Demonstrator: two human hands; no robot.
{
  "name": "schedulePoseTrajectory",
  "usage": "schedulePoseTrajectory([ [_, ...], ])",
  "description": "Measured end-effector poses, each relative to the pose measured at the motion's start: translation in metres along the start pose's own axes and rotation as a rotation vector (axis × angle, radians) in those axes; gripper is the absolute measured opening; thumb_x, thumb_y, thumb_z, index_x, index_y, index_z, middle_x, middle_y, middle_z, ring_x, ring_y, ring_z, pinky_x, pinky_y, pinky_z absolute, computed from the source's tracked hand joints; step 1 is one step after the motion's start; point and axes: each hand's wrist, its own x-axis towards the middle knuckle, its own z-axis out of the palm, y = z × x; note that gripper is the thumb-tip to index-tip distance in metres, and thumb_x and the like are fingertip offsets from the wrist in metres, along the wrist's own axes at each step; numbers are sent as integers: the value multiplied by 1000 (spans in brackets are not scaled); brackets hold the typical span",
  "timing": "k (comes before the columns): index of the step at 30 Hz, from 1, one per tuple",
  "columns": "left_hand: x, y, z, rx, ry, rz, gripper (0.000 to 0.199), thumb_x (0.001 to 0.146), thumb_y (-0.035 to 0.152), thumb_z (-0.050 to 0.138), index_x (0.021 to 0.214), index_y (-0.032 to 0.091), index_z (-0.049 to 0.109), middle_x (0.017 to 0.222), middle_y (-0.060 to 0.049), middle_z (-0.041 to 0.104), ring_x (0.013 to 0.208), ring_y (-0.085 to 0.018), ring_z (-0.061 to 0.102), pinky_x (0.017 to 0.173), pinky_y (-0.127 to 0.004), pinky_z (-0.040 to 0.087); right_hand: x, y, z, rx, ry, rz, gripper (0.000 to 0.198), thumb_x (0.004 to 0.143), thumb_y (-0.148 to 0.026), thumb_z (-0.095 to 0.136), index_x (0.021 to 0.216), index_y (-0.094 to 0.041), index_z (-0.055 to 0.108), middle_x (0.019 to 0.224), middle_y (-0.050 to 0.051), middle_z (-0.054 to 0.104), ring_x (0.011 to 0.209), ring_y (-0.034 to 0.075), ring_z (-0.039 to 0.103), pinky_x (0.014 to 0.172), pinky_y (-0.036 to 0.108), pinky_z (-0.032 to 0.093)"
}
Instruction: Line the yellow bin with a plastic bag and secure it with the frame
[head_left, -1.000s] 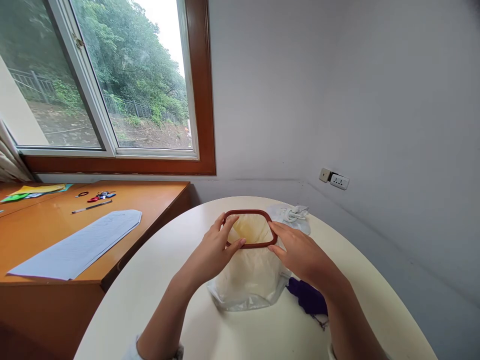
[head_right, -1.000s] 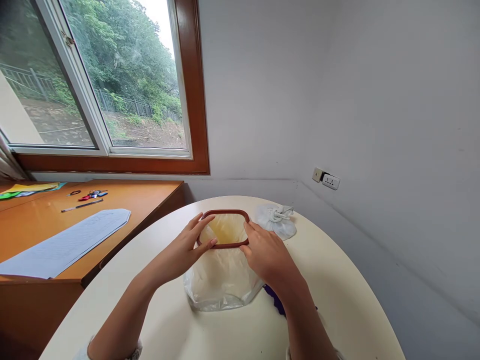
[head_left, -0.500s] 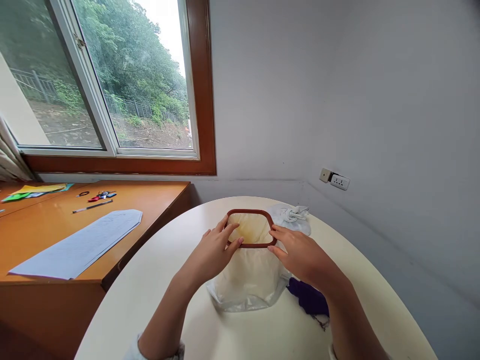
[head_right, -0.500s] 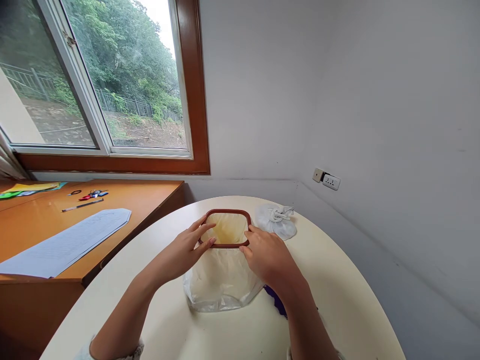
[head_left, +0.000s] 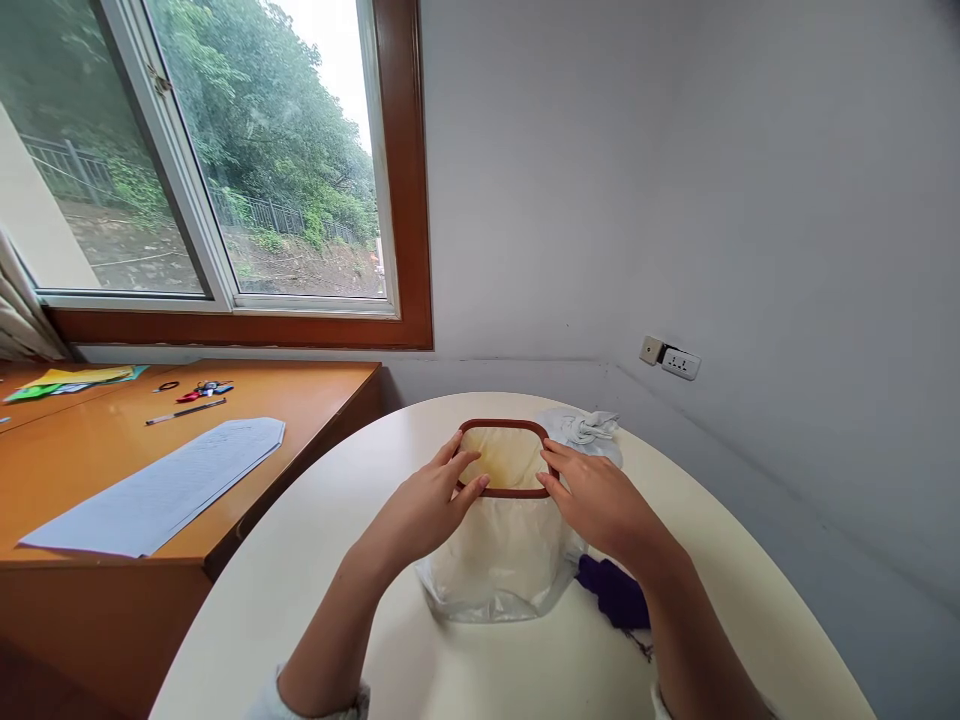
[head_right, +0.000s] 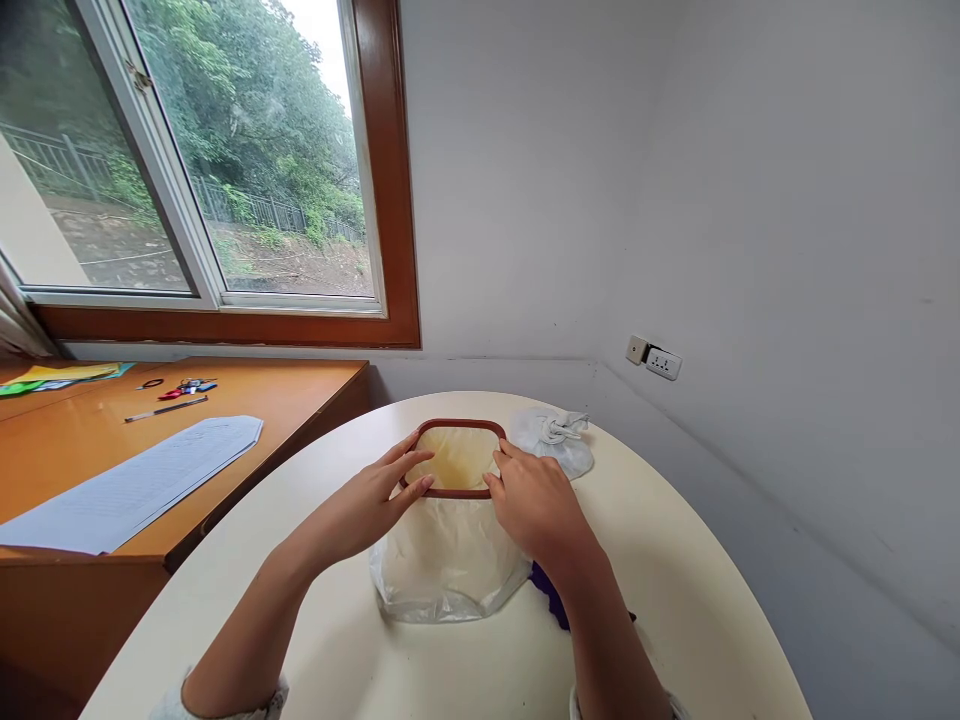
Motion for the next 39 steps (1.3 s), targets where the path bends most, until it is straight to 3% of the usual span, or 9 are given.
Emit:
schedulePoseTrajectory([
  [12,1,-1,-1,27,-13,-25,53,85,58,25,117,25,52,147,-6,22,80,-19,65,74,-32,48,1,0,4,38,12,39,37,90,-29,30,111,-19,59,128,6,52,110,20,52,87,32,41],
  [22,-1,3,-3,57,-8,-23,50,87,56,22,95,26,62,139,-4,35,74,-19,64,71,-34,48,14,2,17,91,37,47,42,90,-23,23,125,-16,47,138,6,40,119,20,45,90,31,37],
  [31,-3,4,-5,93,-26,-18,48,87,54,24,91,25,62,134,-4,42,80,-21,65,67,-32,47,15,6,18,164,-10,31,44,92,-26,20,125,-17,47,139,6,39,117,20,47,91,31,38],
  [39,-3,7,-4,110,-66,-35,47,88,52,23,93,24,60,140,-5,33,75,-18,64,69,-32,47,16,8,19,164,-95,42,48,92,-30,20,134,-14,37,145,6,27,125,22,38,98,34,34],
])
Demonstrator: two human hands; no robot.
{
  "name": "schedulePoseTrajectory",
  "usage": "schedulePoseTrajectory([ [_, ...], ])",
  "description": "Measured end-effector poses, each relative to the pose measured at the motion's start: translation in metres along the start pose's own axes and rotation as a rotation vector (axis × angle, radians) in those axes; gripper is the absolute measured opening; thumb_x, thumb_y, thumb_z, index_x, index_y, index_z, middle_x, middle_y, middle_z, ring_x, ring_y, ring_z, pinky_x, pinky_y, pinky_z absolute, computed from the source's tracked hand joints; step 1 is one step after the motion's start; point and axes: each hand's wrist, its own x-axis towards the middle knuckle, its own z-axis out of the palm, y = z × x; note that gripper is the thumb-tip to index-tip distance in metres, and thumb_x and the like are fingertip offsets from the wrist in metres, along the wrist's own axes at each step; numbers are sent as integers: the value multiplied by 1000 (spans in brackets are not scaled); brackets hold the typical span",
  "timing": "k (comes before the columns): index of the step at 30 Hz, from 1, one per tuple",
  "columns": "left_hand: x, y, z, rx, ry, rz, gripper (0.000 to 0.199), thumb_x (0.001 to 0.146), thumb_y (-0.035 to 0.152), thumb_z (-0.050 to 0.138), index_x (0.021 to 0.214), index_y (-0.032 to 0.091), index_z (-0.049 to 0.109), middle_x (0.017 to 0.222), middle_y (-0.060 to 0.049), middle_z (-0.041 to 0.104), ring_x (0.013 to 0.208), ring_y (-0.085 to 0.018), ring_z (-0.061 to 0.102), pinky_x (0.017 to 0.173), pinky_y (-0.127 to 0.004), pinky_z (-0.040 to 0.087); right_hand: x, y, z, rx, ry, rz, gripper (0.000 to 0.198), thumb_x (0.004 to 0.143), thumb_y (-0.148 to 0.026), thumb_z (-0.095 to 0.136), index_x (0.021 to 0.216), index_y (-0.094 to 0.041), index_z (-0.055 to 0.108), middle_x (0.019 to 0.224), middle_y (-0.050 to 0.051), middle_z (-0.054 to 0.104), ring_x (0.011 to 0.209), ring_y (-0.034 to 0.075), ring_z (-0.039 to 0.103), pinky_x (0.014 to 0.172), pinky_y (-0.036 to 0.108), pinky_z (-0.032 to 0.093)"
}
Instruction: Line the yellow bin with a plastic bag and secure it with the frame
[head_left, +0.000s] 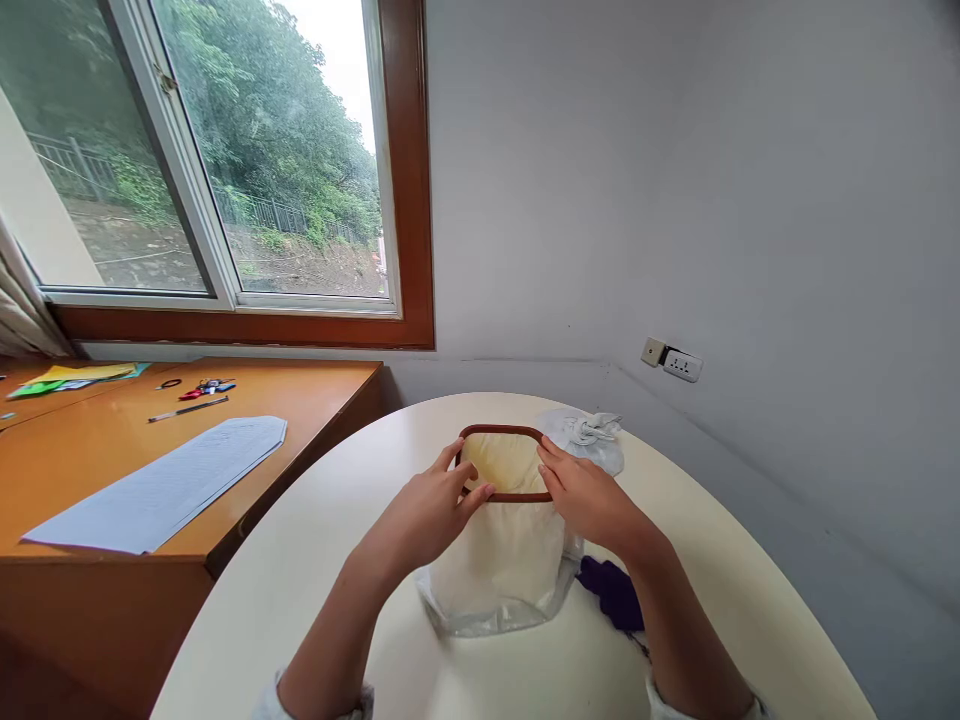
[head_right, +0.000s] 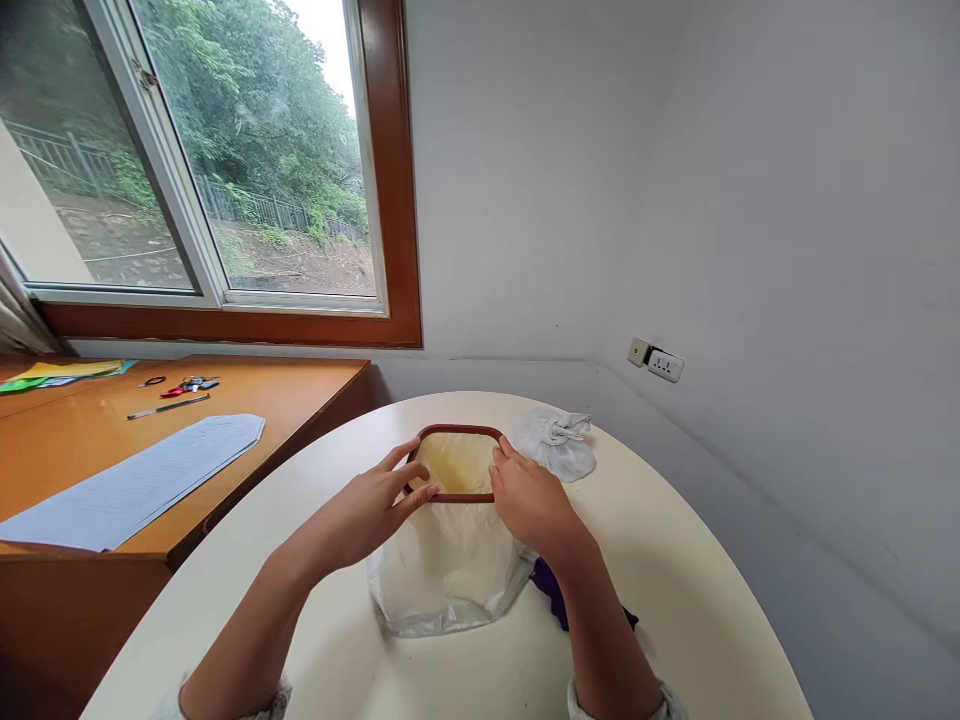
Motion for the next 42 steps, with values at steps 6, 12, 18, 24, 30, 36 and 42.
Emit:
schedulePoseTrajectory([
  [6,-1,-2,-2,12,-38,-20,49,87,53,22,86,24,61,143,-3,29,78,-20,65,69,-33,47,0,0,-2,2,1,-11,48,92,-30,20,133,-15,39,144,5,28,126,23,37,98,36,35],
  [12,0,-8,-5,-13,-73,-9,49,88,53,21,85,25,62,144,1,27,85,-20,63,72,-34,47,-1,2,-3,2,25,-29,45,92,-30,21,126,-19,48,142,3,34,122,23,43,93,36,38],
  [18,0,-6,-5,0,-60,-6,49,88,52,21,83,24,61,145,0,26,81,-20,65,71,-35,47,1,1,0,-17,55,-42,43,92,-29,21,120,-20,52,139,3,39,113,23,51,88,36,41],
  [24,-2,-5,-5,7,-68,-12,48,88,51,20,83,24,60,145,0,26,82,-20,64,71,-35,47,0,0,-1,-36,45,-30,42,92,-27,21,116,-18,54,140,4,38,110,23,52,86,36,42],
  [30,-2,-4,-6,19,-79,-16,48,89,51,20,83,24,59,144,0,27,85,-22,64,71,-36,47,-1,-2,-2,-49,34,-9,42,92,-30,21,115,-22,55,141,1,35,107,23,54,82,35,44],
  [36,-3,-2,-7,37,-80,-13,47,88,50,23,77,23,59,137,-2,39,90,-24,63,71,-34,47,-2,-3,-3,-55,35,-15,43,91,-30,21,117,-22,55,140,0,37,112,23,52,86,36,42],
  [42,-5,-2,-10,16,-76,9,43,88,48,23,88,24,59,136,-3,41,81,-20,64,70,-32,47,-5,-3,-8,-38,-9,-4,45,91,-33,21,123,-23,51,143,-1,32,120,23,44,92,38,38],
])
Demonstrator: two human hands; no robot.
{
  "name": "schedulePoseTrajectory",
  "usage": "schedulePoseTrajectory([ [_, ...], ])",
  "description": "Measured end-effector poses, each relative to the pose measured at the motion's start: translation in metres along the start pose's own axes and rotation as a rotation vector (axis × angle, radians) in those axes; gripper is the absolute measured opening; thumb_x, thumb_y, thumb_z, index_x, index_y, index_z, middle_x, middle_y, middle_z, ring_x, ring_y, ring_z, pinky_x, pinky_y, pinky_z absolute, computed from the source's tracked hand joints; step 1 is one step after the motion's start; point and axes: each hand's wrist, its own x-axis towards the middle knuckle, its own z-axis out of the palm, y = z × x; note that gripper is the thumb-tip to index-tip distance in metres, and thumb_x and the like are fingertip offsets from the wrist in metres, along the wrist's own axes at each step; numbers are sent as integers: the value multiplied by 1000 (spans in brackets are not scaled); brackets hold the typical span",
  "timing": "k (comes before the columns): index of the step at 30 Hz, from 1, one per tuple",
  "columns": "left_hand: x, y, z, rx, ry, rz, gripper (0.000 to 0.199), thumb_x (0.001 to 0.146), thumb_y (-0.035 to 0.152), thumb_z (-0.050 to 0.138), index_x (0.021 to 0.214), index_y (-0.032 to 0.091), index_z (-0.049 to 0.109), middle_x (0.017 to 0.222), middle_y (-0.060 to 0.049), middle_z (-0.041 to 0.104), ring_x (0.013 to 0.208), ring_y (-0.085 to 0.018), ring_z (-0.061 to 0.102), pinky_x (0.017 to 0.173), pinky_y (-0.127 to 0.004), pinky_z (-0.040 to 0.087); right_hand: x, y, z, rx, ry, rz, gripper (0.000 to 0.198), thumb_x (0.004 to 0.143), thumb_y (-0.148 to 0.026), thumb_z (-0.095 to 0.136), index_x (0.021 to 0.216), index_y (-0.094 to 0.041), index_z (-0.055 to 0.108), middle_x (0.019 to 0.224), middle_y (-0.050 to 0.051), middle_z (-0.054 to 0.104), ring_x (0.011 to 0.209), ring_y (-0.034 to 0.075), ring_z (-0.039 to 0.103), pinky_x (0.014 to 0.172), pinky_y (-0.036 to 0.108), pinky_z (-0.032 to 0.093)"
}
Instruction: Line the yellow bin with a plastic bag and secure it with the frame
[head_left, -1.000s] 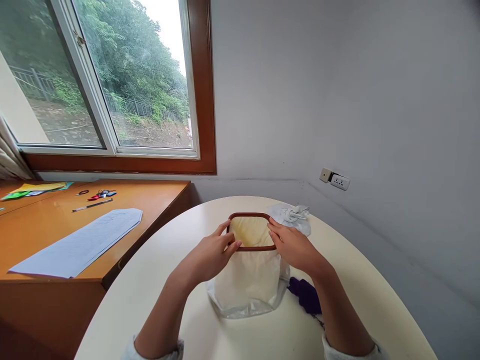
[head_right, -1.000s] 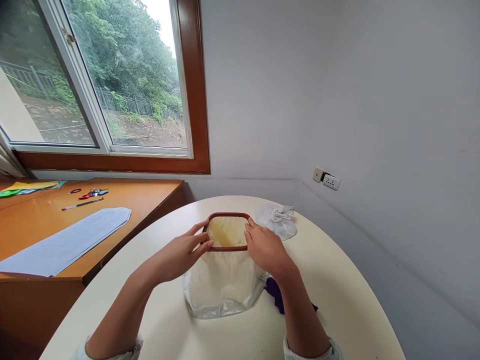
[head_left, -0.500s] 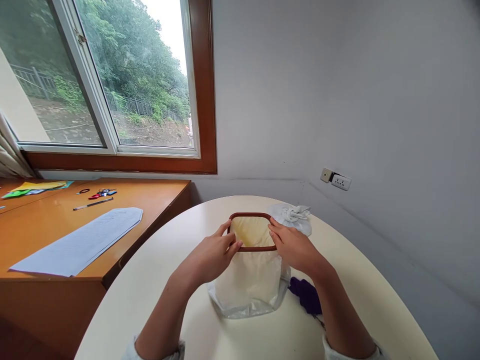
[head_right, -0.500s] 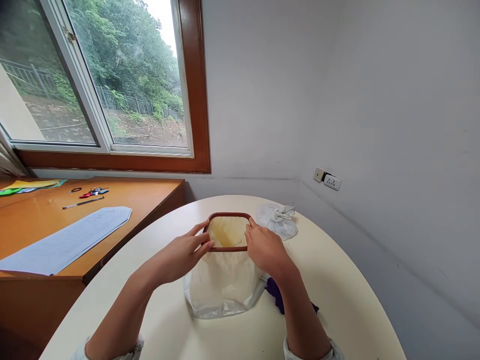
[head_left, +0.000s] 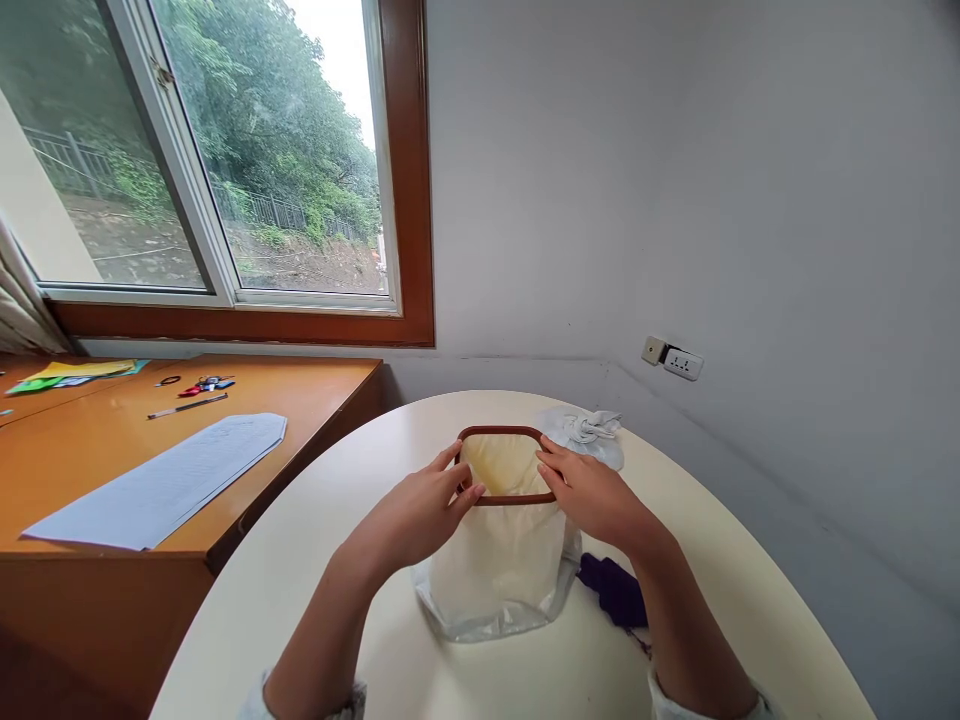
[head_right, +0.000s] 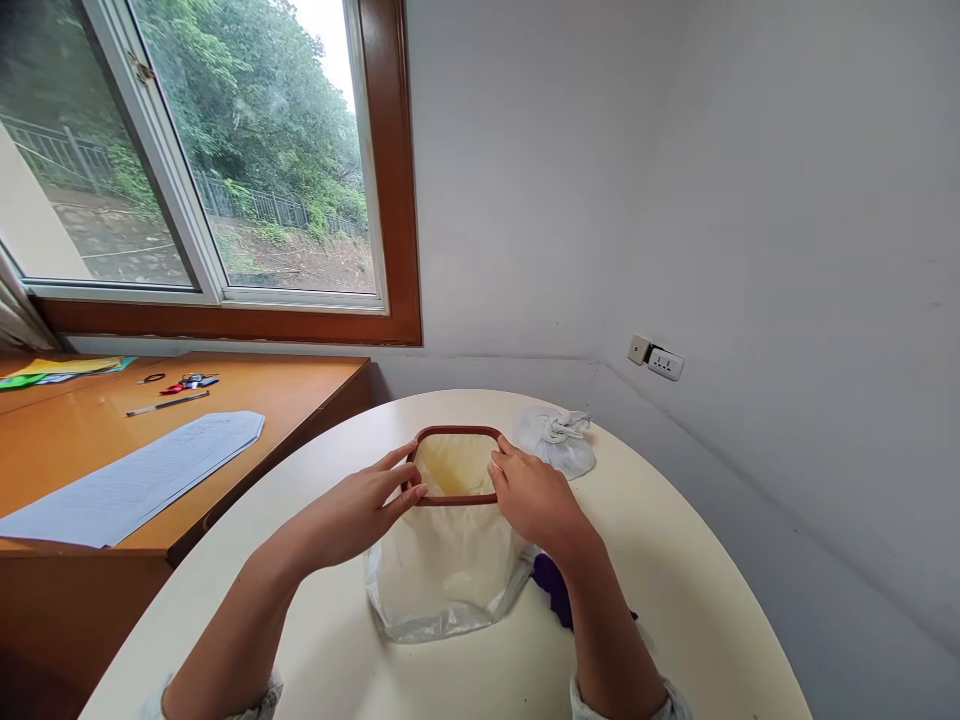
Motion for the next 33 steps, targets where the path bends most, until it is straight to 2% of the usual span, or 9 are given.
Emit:
schedulePoseTrajectory([
  [6,-2,-2,-1,93,136,26,41,87,49,28,115,28,49,147,-3,23,114,-27,49,87,-39,43,-6,2,-6,-30,126,2,45,92,-35,22,126,-21,48,141,4,35,131,20,28,107,46,12],
  [11,-5,2,-4,105,225,-2,41,88,49,27,114,27,50,143,-6,30,105,-26,56,87,-41,44,-16,5,-7,38,13,-250,39,84,-40,45,118,-23,55,122,4,56,128,19,32,109,44,-1],
  [13,-6,2,-5,115,227,-8,40,88,49,27,113,28,50,142,-6,32,102,-25,58,85,-41,45,-15,6,-3,25,-23,-309,31,80,-34,53,108,-23,61,106,4,64,122,20,40,109,44,-2],
  [16,-7,2,-5,127,230,-10,40,88,50,26,113,30,50,142,-4,32,102,-25,58,83,-40,46,-8,5,4,-33,10,-349,16,83,-22,49,84,-22,65,79,0,65,95,16,56,108,43,3],
  [18,-8,2,-6,124,246,-14,40,88,51,26,112,31,51,141,-3,33,100,-24,58,81,-40,47,-4,4,6,-82,70,-382,20,84,-19,46,76,-21,63,69,-2,62,79,13,58,107,40,10],
  [21,-8,2,-9,117,298,-17,39,87,52,28,111,31,51,139,-1,35,98,-24,58,79,-38,48,-4,0,2,-137,200,-409,19,85,-18,45,77,-21,62,67,-3,61,74,12,56,106,38,12],
  [24,-9,2,-12,88,365,-4,40,87,51,29,115,30,49,136,-2,40,96,-23,59,78,-37,49,-14,-3,-10,-157,369,-356,20,86,-19,43,82,-21,62,72,-1,64,75,13,56,105,39,11],
  [29,-10,1,-13,29,406,-20,43,86,53,30,116,29,48,134,-6,40,69,-16,61,66,-34,51,-32,6,-32,-159,642,-124,21,86,-23,40,84,-21,61,77,3,66,72,16,54,94,39,22],
  [33,-9,0,-11,38,386,-24,42,86,54,30,116,30,48,135,-5,40,63,-14,60,65,-35,51,-40,29,-44,-178,647,164,20,80,-24,41,71,-20,58,65,2,61,68,17,51,86,40,25],
])
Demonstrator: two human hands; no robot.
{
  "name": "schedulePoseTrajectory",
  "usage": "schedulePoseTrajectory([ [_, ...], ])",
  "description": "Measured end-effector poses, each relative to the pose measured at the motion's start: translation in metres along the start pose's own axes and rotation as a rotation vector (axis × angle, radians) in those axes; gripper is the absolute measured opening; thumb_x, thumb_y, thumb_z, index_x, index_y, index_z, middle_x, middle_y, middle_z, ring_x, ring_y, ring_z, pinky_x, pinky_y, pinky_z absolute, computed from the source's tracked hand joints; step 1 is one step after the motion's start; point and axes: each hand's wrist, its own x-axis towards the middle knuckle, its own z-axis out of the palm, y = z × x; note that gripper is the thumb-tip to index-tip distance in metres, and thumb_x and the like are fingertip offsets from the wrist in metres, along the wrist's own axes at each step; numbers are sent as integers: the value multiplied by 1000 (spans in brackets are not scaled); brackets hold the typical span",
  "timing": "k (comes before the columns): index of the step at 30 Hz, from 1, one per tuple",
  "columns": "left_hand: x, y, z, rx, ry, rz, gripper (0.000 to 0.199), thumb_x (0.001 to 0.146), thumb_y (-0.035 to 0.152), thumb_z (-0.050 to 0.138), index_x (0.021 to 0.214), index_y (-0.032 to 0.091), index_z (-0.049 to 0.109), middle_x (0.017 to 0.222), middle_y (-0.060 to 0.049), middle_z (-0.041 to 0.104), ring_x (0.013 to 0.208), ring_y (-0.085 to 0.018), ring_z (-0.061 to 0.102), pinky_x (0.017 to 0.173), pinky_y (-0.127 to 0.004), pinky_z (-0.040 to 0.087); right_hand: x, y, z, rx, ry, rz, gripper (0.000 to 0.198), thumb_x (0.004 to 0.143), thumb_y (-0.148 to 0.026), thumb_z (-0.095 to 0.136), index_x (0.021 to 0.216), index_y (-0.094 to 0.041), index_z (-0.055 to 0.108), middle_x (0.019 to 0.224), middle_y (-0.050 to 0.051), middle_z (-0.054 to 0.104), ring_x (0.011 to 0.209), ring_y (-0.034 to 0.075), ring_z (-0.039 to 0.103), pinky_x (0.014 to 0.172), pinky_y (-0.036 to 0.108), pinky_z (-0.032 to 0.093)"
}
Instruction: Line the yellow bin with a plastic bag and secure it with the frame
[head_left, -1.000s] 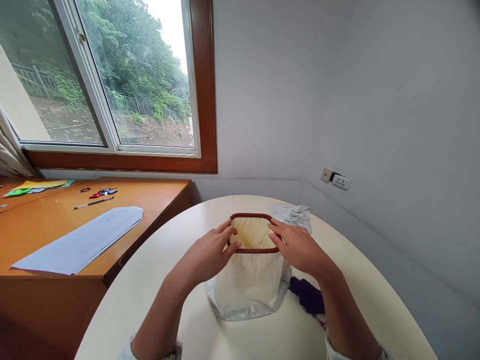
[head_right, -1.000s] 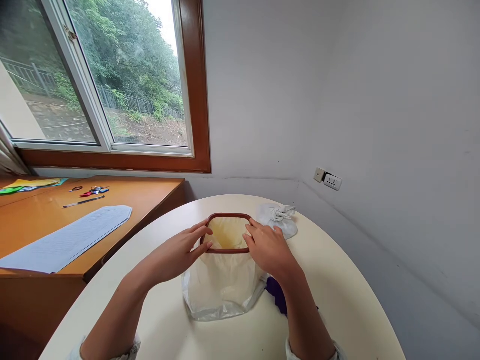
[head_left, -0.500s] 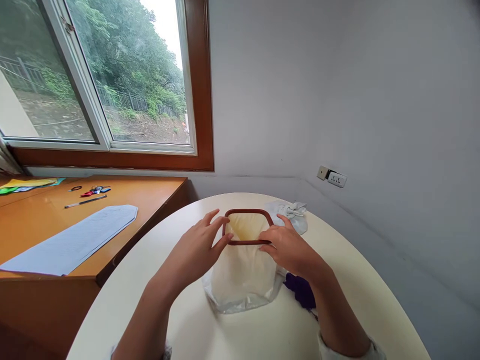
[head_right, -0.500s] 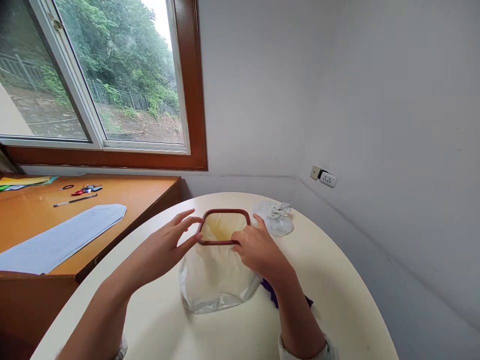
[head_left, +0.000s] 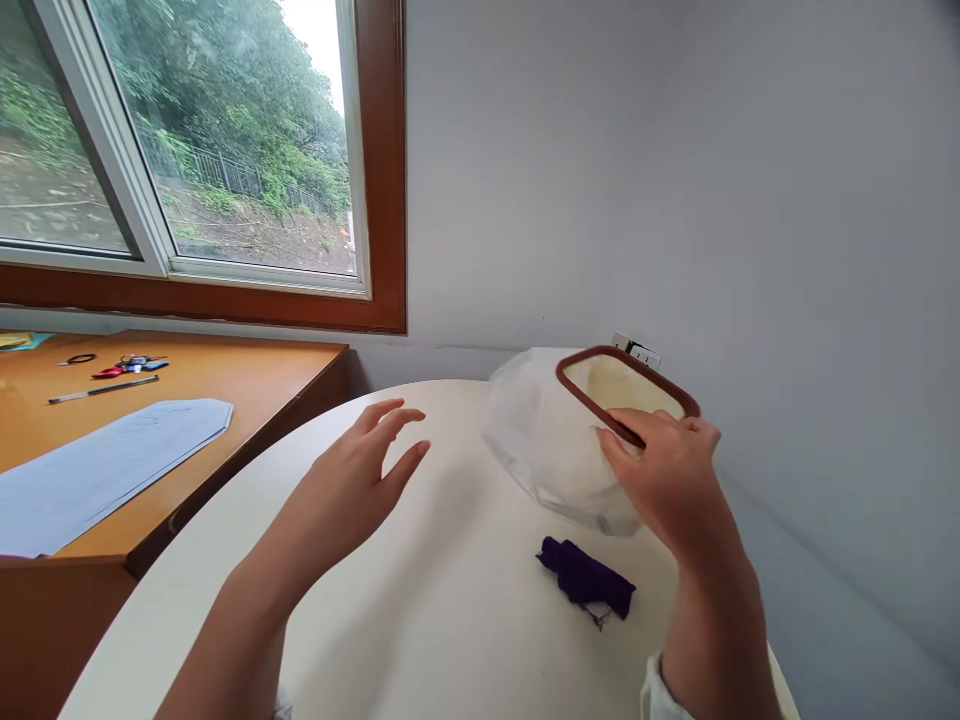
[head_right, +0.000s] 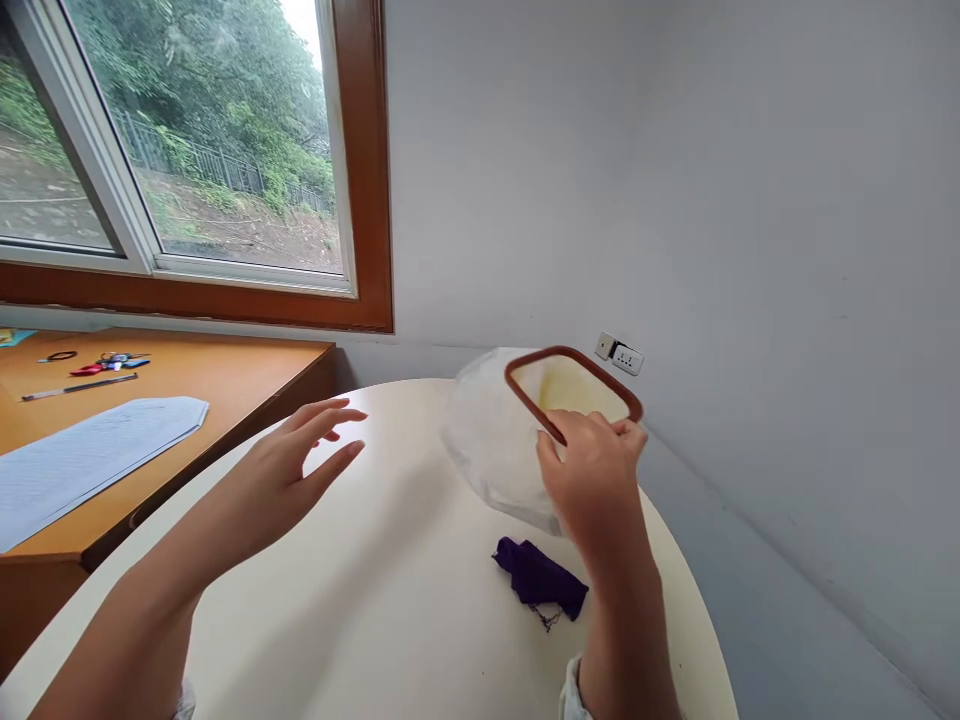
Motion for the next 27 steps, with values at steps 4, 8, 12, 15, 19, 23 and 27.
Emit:
schedulePoseTrajectory([
  [4,1,-3,4,30,-9,35,44,85,55,31,116,30,49,135,-4,40,76,-19,62,72,-36,50,4,24,-3,-79,-141,162,22,78,-28,40,64,-21,56,61,3,58,71,20,50,79,38,28],
  [8,1,-7,7,30,-44,48,45,84,56,32,117,30,49,135,-5,39,73,-18,62,72,-36,50,8,40,3,-117,-248,224,20,75,-25,40,67,-22,59,60,2,58,71,20,51,79,39,27],
  [12,0,-8,7,37,-89,55,44,85,55,31,118,31,47,136,-6,38,59,-13,59,70,-36,50,14,51,17,-135,-342,300,18,70,-21,42,66,-22,60,60,3,59,75,22,54,77,38,28],
  [15,1,-8,7,43,-103,53,45,84,56,30,117,31,48,136,-7,39,56,-12,58,66,-34,50,17,55,27,-148,-414,326,12,66,-18,44,62,-21,56,61,3,60,73,22,55,72,36,30],
  [19,1,-9,8,44,-120,51,46,84,57,31,118,31,49,135,-6,40,57,-13,59,68,-34,49,17,56,33,-176,-512,292,7,63,-17,46,57,-20,45,60,0,58,59,17,53,63,32,31],
  [23,1,-11,9,47,-151,61,46,84,57,32,120,33,47,136,-4,40,64,-15,62,72,-34,49,17,55,35,-171,-562,296,8,63,-16,46,59,-21,41,60,-1,58,55,16,51,57,29,30],
  [27,1,-12,9,54,-181,55,46,84,57,32,120,34,46,136,-3,40,71,-17,63,72,-33,49,18,58,37,-153,-606,338,4,65,-19,48,61,-21,46,66,1,61,60,17,55,57,29,32],
])
